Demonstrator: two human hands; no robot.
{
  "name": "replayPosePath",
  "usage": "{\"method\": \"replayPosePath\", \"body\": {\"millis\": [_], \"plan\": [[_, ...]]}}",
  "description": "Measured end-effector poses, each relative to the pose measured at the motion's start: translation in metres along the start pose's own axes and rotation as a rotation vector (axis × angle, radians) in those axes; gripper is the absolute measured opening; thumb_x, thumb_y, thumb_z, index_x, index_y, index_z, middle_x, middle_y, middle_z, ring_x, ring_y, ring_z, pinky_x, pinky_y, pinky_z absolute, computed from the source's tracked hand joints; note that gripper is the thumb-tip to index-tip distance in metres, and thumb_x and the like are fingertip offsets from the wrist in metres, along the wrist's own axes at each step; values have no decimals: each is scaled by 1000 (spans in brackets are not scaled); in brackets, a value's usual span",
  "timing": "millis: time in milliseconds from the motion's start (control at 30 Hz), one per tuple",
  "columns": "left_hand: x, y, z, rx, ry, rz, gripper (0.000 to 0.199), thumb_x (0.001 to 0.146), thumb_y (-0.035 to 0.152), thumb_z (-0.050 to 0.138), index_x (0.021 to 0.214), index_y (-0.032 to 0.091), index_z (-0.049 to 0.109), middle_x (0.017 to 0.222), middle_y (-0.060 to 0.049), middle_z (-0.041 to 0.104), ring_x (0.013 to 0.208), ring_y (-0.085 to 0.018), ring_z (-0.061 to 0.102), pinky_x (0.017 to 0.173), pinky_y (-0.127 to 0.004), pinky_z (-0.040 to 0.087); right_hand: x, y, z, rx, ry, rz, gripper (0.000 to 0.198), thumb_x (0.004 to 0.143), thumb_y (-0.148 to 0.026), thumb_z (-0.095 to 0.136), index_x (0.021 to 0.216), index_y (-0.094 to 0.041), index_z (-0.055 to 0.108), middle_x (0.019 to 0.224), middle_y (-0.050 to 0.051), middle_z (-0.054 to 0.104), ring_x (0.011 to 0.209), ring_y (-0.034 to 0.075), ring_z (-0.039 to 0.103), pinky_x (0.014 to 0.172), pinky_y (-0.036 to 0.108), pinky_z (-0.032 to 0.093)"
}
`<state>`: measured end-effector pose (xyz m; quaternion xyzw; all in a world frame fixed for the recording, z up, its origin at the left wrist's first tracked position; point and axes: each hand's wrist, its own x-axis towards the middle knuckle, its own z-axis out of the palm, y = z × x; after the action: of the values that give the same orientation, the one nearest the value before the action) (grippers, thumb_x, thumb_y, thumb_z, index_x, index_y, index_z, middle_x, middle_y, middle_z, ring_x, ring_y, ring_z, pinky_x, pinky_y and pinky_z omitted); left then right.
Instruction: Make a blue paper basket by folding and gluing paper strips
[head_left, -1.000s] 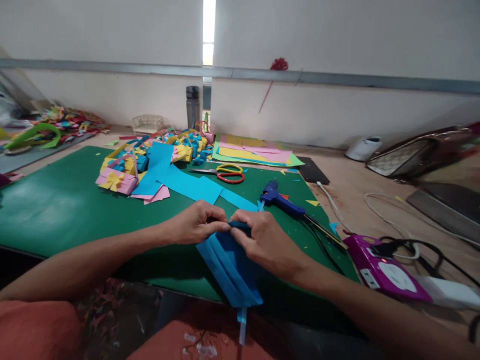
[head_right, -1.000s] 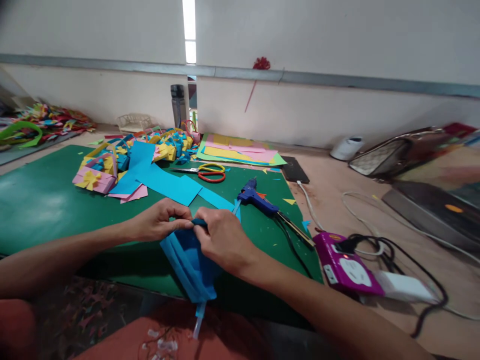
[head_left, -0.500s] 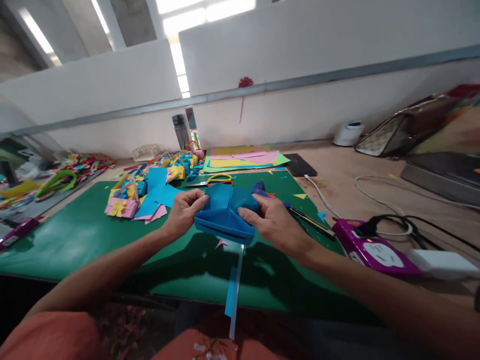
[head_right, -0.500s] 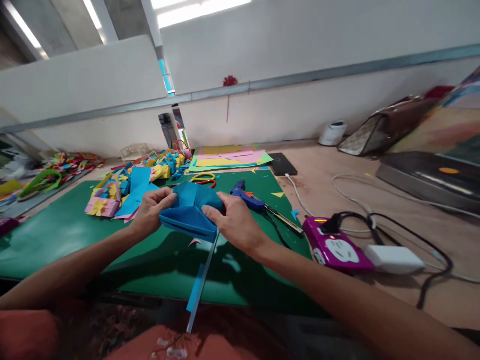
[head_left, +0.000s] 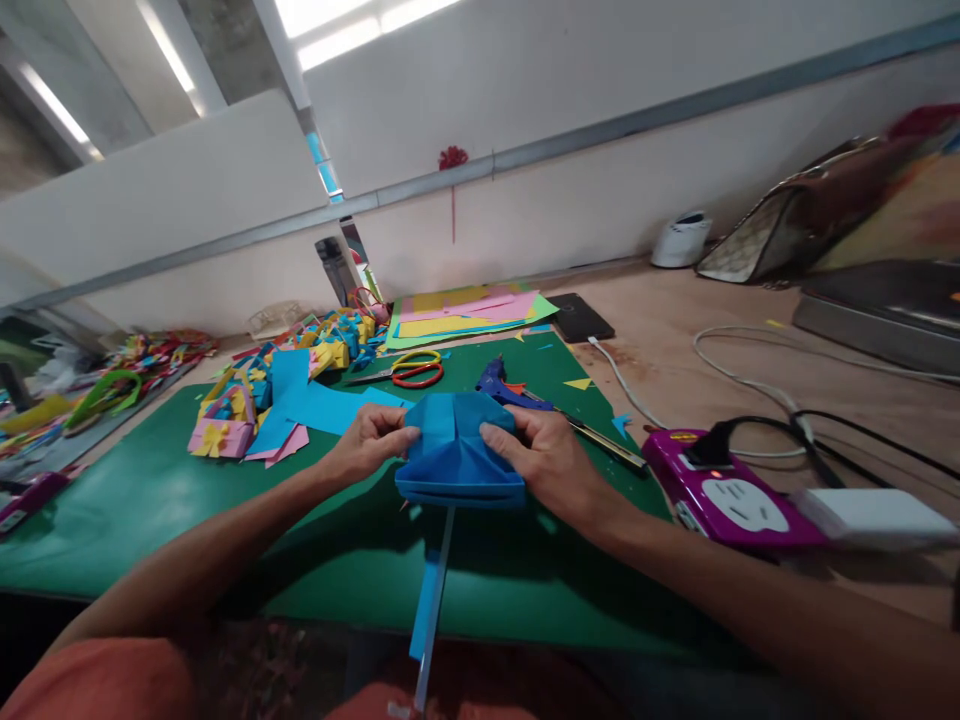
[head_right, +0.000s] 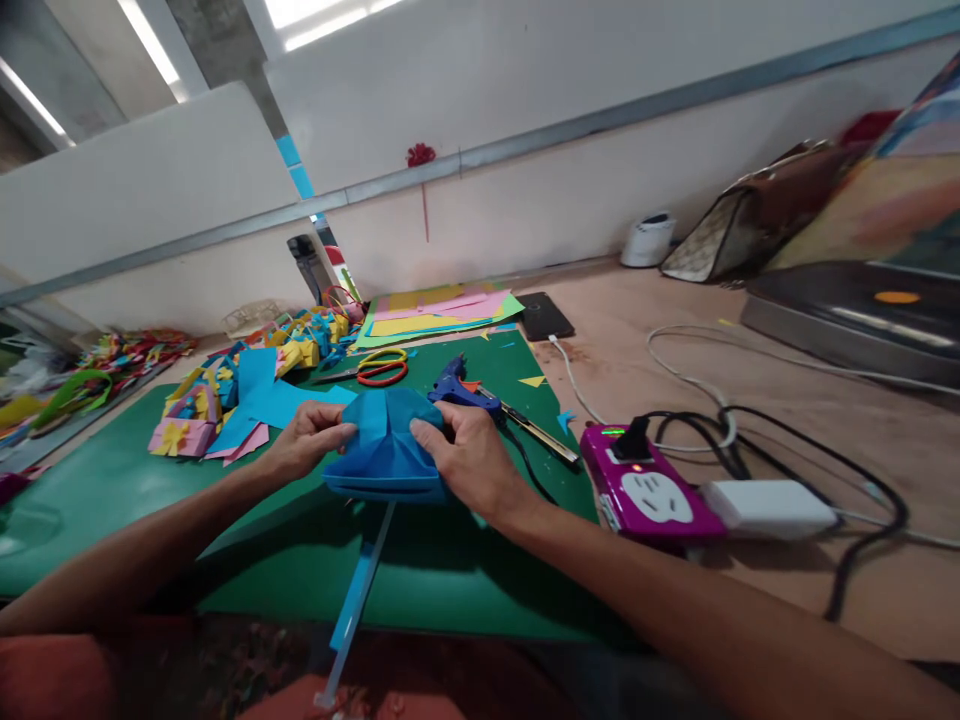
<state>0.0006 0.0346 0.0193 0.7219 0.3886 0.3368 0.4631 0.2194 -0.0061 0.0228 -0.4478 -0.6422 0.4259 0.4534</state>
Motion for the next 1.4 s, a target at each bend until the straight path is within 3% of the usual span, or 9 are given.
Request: {"method": "replayPosePath", "body": {"millis": [133,300,533,800,1200,1400], "plan": [[-1,-10,4,-99,-6,-34,35,73,40,62,54,12,52,51,2,48,49,-7,38,49,-20,31,3,8,0,111,-47,104,24,77,-40,54,71,-17,55,67,0,55,61,12,48,55,24,44],[-3,-22,9,-169,-38,-132,36,76,42,59,57,12,51,53,2,47,49,-7,38,47,-19,29,3,11,2,103,-59,153,25,78,-40,53,71,-17,56,65,-1,52,55,10,43,47,21,39],[1,-27,12,-70,4,-113,44,77,50,54,53,14,45,51,3,41,49,-6,33,46,-18,27,2,14,6,104,-74,156,30,80,-45,50,77,-16,57,67,1,54,55,11,44,48,22,40],[-2,-24,13,-193,-71,-145,39,73,44,61,55,12,50,51,3,42,48,-6,35,46,-19,27,2,17,6,90,-90,166,29,80,-45,51,74,-16,56,65,0,53,54,10,43,46,21,39],[2,-33,15,-328,-29,-196,44,71,52,62,57,14,44,53,5,39,47,-5,32,45,-19,25,4,20,4,35,-62,159,31,81,-45,48,72,-18,57,65,0,55,55,12,45,50,23,41],[3,-35,15,-306,35,-192,46,72,51,62,56,15,39,52,7,33,47,-5,27,45,-18,23,4,21,5,69,-59,192,28,80,-44,49,73,-18,55,69,1,56,64,14,50,59,26,45]]}}
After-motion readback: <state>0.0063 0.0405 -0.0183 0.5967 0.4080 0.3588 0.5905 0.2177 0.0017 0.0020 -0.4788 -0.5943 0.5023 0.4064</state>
